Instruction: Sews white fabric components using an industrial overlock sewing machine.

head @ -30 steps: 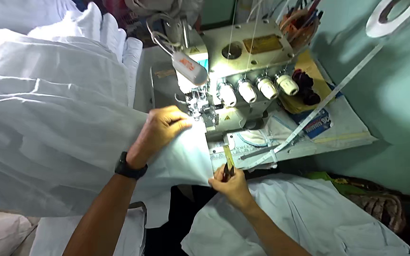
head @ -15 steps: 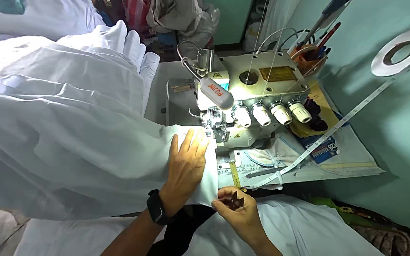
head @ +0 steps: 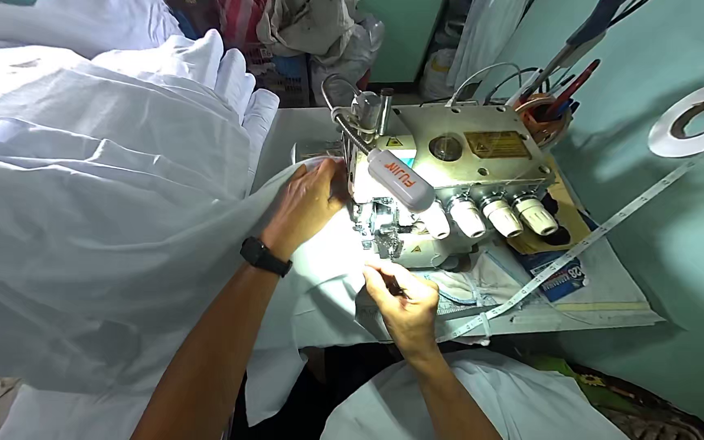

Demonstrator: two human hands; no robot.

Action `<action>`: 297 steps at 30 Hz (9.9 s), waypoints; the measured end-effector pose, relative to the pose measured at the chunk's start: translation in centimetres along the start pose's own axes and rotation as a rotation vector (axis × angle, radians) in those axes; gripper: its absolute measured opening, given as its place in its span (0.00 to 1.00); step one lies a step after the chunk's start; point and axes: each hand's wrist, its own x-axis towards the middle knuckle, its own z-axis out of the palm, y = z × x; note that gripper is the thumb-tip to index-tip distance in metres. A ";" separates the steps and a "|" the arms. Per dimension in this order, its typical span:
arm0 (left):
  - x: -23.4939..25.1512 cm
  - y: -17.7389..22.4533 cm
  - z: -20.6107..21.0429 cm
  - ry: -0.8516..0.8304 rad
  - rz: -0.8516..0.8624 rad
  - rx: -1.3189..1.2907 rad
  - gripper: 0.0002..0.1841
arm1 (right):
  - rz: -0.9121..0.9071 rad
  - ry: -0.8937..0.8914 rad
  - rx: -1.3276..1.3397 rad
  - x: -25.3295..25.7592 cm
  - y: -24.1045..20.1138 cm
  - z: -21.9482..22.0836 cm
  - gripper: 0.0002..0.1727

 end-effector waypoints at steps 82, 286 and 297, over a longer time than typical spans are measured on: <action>-16.4 2.0 1.6 0.049 0.139 0.418 0.08 | 0.037 -0.223 0.014 -6.4 -0.7 0.0 0.26; -7.2 4.5 0.6 -0.001 0.020 -0.104 0.08 | 0.632 -0.082 0.426 -4.8 -2.7 -0.8 0.08; -11.6 7.0 4.5 0.270 0.188 0.471 0.12 | 0.396 0.012 0.215 -6.1 -3.6 -0.9 0.09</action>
